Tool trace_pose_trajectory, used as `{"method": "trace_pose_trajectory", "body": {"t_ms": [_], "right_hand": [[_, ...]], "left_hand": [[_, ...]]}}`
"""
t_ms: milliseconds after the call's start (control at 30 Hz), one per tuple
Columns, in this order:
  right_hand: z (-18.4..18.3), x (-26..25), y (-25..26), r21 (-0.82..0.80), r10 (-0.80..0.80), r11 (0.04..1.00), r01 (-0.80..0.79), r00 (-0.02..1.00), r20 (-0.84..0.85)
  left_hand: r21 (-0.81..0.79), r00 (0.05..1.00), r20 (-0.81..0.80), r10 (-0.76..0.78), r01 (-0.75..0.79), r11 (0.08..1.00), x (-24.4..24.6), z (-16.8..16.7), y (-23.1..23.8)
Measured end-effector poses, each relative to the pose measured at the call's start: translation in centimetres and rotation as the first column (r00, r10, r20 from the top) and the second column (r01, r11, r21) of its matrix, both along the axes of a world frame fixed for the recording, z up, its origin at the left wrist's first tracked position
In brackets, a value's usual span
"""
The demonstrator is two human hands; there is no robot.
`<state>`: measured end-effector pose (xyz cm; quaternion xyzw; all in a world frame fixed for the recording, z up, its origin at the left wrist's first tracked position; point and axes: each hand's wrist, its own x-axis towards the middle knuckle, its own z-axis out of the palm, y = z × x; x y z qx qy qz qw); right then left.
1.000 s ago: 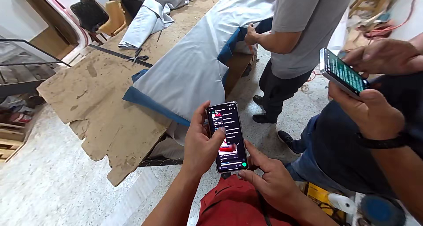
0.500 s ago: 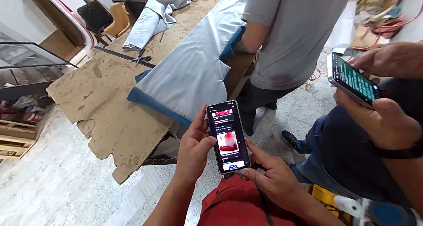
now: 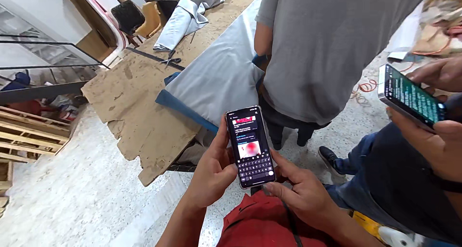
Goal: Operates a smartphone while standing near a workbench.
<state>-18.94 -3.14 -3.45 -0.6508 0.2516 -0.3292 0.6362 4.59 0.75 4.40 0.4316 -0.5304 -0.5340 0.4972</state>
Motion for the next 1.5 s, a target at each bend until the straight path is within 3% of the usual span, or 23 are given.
{"method": "trace_pose_trajectory", "body": {"t_ms": [233, 500, 1167, 1333, 1500], "right_hand": [[0.6, 0.3, 0.3, 0.0, 0.01, 1.0, -0.01, 1.0, 0.004], [0.6, 0.6, 0.5, -0.016, 0.012, 1.0, -0.012, 1.0, 0.004], [0.4, 1.2, 0.8, -0.043, -0.012, 0.999, 0.012, 1.0, -0.008], [0.3, 1.2, 0.8, -0.042, -0.014, 0.999, 0.014, 1.0, -0.004], [0.2, 1.3, 0.7, -0.076, -0.019, 0.997, 0.018, 1.0, -0.01]], "left_hand": [[-0.023, 0.991, 0.1, -0.085, 0.088, 0.996, 0.8, -0.5, 1.3], [-0.048, 0.98, 0.187, -0.073, 0.083, 0.995, 1.2, -0.5, 1.7], [-0.05, 0.973, 0.219, -0.078, 0.091, 0.995, 1.8, -1.1, 1.6], [-0.079, 0.988, 0.129, -0.089, 0.1, 0.992, 2.0, -1.2, 1.5], [-0.121, 0.996, -0.059, 0.071, -0.077, 0.99, 0.7, -2.0, 1.5]]}}
